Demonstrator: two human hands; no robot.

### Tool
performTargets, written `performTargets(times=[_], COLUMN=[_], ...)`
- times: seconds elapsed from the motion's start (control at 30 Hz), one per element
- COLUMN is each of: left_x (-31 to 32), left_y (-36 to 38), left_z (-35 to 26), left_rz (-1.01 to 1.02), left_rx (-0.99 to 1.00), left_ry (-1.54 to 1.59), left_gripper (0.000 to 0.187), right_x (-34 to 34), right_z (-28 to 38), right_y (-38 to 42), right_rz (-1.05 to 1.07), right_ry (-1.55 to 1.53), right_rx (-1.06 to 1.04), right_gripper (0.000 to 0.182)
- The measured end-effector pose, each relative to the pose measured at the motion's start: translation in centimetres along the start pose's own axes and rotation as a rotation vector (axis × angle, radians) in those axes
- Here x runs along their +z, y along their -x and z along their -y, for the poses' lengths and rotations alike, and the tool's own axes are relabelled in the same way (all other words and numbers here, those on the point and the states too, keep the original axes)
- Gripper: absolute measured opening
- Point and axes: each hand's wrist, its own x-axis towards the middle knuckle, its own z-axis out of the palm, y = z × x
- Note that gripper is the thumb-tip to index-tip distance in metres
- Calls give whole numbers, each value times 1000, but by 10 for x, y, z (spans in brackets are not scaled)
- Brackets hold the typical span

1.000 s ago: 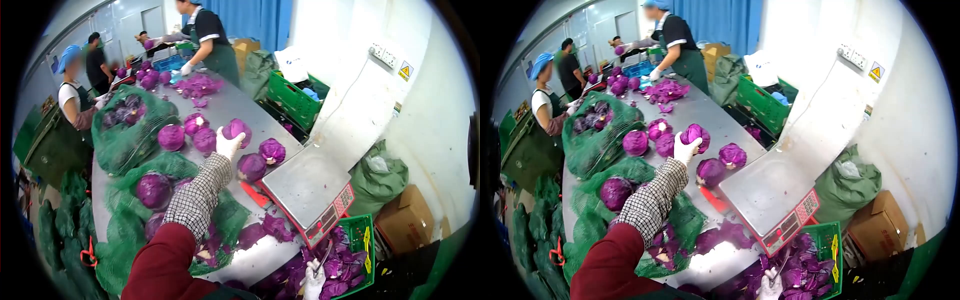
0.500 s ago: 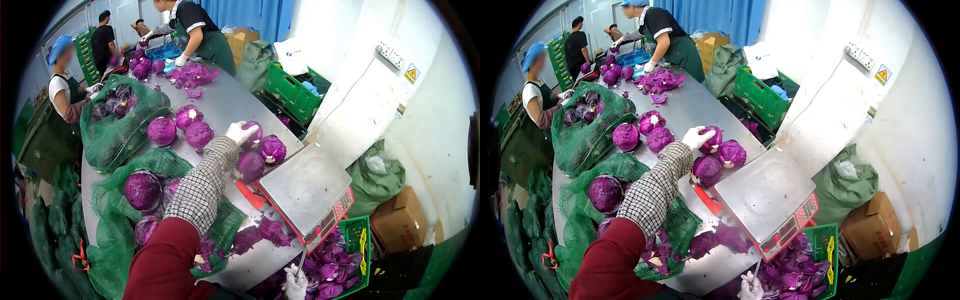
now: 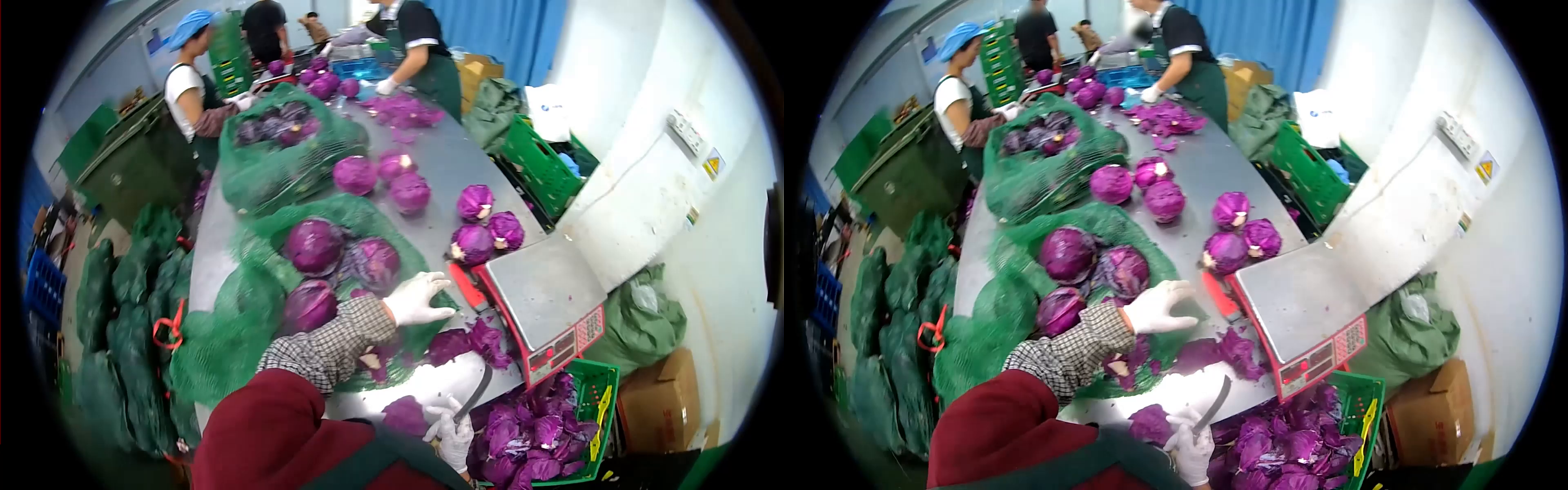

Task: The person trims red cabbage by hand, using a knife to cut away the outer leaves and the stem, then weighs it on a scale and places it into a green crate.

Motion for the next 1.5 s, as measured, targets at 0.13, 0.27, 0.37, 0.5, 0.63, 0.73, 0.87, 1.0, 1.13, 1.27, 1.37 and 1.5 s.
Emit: performTargets(times=[0.13, 0.27, 0.37, 0.5, 0.63, 0.73, 0.87, 1.0, 1.13, 1.27, 1.37, 1.5], left_x=[-89, -156, -164, -156, -150, -155, -157, -162, -179, -169, -136, -66], left_y=[52, 89, 104, 97, 78, 79, 85, 92, 80, 9, -70, -172], left_z=[4, 44, 89, 123, 115, 122, 125, 127, 143, 92, 56, 76], left_rz=[-269, -504, -438, -114, -22, 21, -5, -68, 30, -227, -141, 61], left_rx=[-48, -384, -712, -887, -926, -931, -875, -865, -888, -312, -125, -251], left_ry=[-120, -292, -270, -453, -456, -457, -458, -353, -412, -448, -218, -255], left_gripper=[45, 59, 78, 123, 140, 145, 141, 135, 130, 102, 96, 108], right_x=[-31, -12, -2, 4, 2, 7, 11, 12, 7, -24, -50, -72], right_z=[-40, -28, -21, -20, -25, -26, -26, -25, -24, -31, -35, -54], right_y=[18, 38, 43, 49, 48, 46, 41, 38, 30, -11, -54, -94], right_rz=[184, 171, 115, 98, 47, 49, 104, 98, 30, -85, -132, -203], right_ry=[-192, -66, -99, -72, -16, 26, 94, 117, 123, 206, 354, 321], right_rx=[194, 116, 121, 85, 67, 69, 65, 95, 57, 28, -37, -9], right_gripper=[49, 46, 41, 38, 35, 34, 34, 32, 26, 21, 27, 25])
